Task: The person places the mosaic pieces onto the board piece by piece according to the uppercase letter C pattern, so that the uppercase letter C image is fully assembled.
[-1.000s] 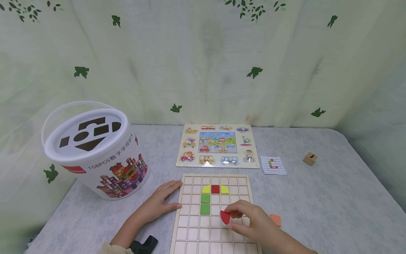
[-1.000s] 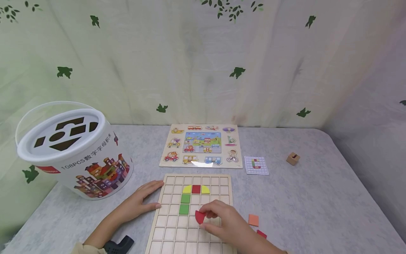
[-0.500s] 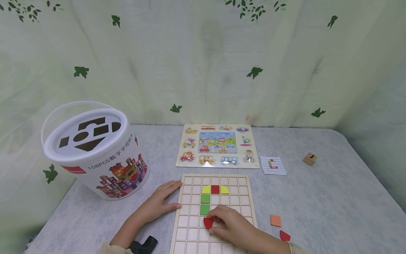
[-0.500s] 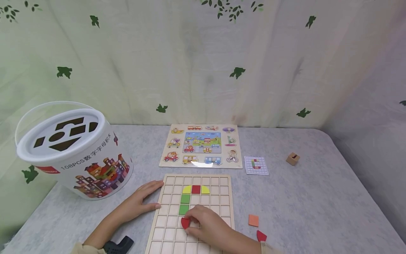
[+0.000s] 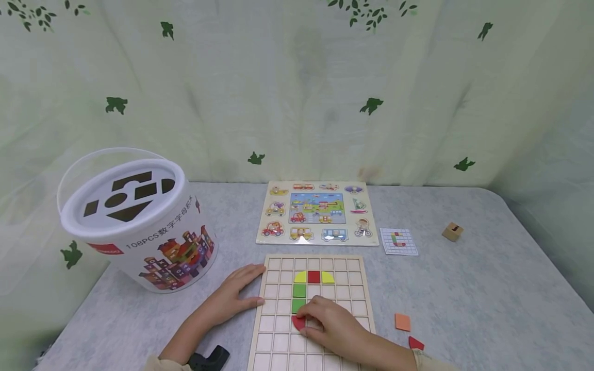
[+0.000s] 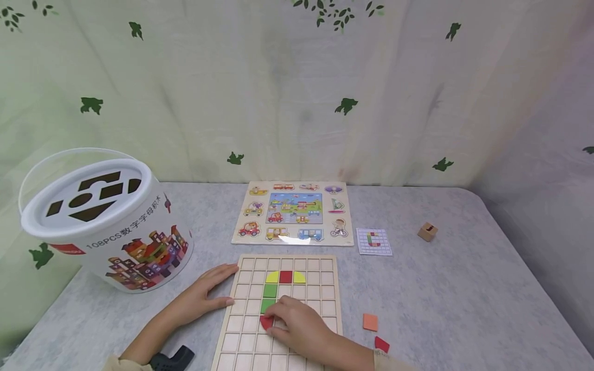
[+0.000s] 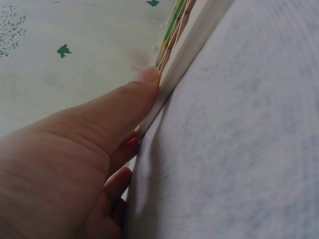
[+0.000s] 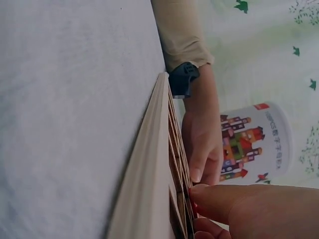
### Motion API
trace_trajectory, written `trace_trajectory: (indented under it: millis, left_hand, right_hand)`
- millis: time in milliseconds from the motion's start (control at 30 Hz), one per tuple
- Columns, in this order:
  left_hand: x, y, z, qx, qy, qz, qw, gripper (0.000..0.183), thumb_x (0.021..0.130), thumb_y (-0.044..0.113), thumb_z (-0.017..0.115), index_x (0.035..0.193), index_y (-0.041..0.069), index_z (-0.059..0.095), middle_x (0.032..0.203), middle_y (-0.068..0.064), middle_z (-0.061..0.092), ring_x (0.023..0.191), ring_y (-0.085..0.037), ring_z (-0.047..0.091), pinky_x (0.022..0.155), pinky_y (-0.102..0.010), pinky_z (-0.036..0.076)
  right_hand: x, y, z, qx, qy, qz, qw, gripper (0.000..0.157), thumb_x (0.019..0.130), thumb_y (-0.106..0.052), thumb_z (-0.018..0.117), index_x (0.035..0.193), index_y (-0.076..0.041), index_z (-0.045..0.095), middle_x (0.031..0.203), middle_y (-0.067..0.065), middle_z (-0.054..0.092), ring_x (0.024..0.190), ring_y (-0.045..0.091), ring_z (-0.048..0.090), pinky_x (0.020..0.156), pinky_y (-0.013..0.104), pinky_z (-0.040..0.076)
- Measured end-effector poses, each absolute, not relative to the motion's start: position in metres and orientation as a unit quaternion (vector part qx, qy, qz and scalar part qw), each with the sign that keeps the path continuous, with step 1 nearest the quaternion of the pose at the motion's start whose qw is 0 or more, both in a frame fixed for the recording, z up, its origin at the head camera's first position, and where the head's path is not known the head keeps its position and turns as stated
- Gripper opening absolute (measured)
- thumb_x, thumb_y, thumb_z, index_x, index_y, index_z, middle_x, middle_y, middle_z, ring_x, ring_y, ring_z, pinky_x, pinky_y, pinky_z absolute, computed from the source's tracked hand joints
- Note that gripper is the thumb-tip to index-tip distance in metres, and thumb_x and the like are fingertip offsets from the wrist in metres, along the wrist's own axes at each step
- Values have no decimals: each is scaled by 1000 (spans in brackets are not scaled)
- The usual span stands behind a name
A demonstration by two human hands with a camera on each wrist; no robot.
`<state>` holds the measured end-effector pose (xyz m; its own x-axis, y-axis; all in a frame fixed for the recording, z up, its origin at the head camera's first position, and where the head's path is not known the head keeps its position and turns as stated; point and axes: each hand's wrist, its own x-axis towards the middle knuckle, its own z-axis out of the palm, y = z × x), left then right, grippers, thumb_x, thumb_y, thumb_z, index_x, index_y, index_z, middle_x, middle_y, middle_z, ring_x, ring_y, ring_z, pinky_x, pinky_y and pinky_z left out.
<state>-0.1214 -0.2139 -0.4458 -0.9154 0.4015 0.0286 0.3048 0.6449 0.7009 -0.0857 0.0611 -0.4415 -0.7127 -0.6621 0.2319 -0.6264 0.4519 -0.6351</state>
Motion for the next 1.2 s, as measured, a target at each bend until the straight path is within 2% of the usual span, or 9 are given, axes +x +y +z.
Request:
trace_trajectory:
  millis: [300, 533, 633, 800, 900, 1000, 1100, 1200]
  left_hand:
    - [-121, -214, -446, 194, 905, 373, 66, 73, 77, 44, 66, 137, 12, 40, 138, -7, 37, 128, -30, 26, 101, -53, 22]
    - [-121, -213, -446, 189, 905, 374, 68, 73, 77, 44, 66, 137, 12, 40, 138, -8, 37, 129, -31, 26, 101, -53, 22]
    - [-121, -213, -446, 189, 905, 374, 68, 73, 77, 44, 66, 137, 12, 40, 138, -7, 37, 129, -30, 25, 101, -53, 22]
    - [-121, -213, -446, 187, 906, 372, 72, 73, 77, 45, 65, 137, 13, 40, 139, -8, 36, 129, -31, 25, 101, -54, 21]
    - [-121, -213, -446, 187, 907, 371, 71, 74, 77, 46, 65, 137, 12, 40, 139, -8, 36, 129, -31, 24, 101, -53, 21]
    - [-121, -213, -446, 187, 907, 370, 70, 74, 77, 45, 66, 137, 12, 39, 139, -8, 36, 129, -31, 24, 101, -53, 20]
    - [-121, -214, -446, 188, 906, 372, 69, 74, 77, 45, 66, 137, 12, 39, 139, -8, 36, 129, -31, 24, 101, -53, 20]
    - [-121, -214, -446, 189, 906, 373, 67, 74, 77, 45, 66, 137, 12, 40, 139, -8, 36, 129, -31, 24, 101, -53, 20]
  right_hand:
    - [-84, 60, -438, -360, 862, -356, 35, 15, 83, -21, 65, 98, -18, 63, 87, -14, 51, 71, -1, 45, 63, 13, 40]
    - [-80, 72, -423, -337, 839, -413, 111, 33, 82, -33, 66, 111, -20, 58, 100, -12, 51, 83, 4, 47, 71, 18, 43]
    - [-78, 82, -414, -336, 822, -443, 122, 38, 83, -33, 65, 117, -18, 55, 109, -9, 53, 92, 9, 50, 79, 24, 45]
    - [-72, 109, -399, -339, 824, -448, 75, 45, 80, -30, 68, 121, -18, 52, 119, -5, 51, 102, 15, 51, 83, 32, 47]
    - [-69, 130, -392, -317, 847, -424, 38, 49, 77, -29, 71, 121, -25, 51, 120, -9, 49, 107, 13, 49, 84, 33, 46]
    - [-68, 151, -391, -304, 865, -399, -12, 53, 74, -28, 73, 122, -26, 50, 120, -11, 49, 107, 10, 48, 84, 31, 47]
    - [-67, 172, -397, -289, 874, -388, -49, 53, 74, -28, 73, 122, -22, 51, 119, -10, 50, 106, 10, 49, 82, 29, 47]
    - [-67, 188, -406, -266, 883, -385, -44, 52, 75, -30, 72, 121, -18, 53, 118, -9, 52, 103, 11, 51, 81, 29, 48]
